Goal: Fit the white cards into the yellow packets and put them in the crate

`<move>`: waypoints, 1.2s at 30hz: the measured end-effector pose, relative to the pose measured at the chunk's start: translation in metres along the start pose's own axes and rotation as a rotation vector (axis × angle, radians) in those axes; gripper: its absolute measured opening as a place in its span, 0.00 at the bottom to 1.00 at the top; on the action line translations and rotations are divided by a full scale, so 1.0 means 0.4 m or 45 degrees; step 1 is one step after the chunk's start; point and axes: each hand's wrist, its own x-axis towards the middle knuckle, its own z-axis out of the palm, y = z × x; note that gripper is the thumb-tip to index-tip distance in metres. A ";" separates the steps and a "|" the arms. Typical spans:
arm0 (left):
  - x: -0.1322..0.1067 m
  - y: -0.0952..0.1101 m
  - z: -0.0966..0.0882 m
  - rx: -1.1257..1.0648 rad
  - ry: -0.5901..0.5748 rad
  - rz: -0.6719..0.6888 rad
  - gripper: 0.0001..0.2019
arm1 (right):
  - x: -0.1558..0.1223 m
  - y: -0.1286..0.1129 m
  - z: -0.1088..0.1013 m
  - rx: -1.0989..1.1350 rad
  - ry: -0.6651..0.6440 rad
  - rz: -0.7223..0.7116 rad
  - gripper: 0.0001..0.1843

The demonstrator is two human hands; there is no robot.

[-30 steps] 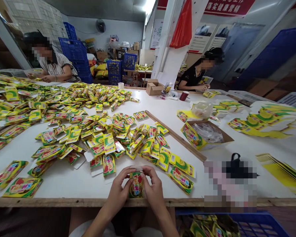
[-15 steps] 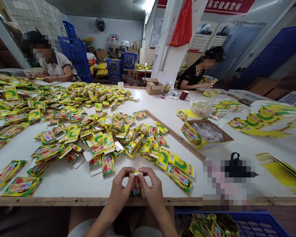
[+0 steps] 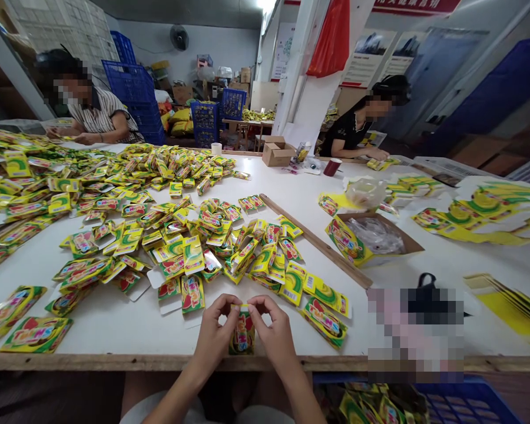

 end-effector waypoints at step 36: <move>-0.034 -0.034 -0.032 0.104 -0.205 0.010 0.13 | 0.058 0.162 -0.139 -1.162 0.373 -0.069 0.32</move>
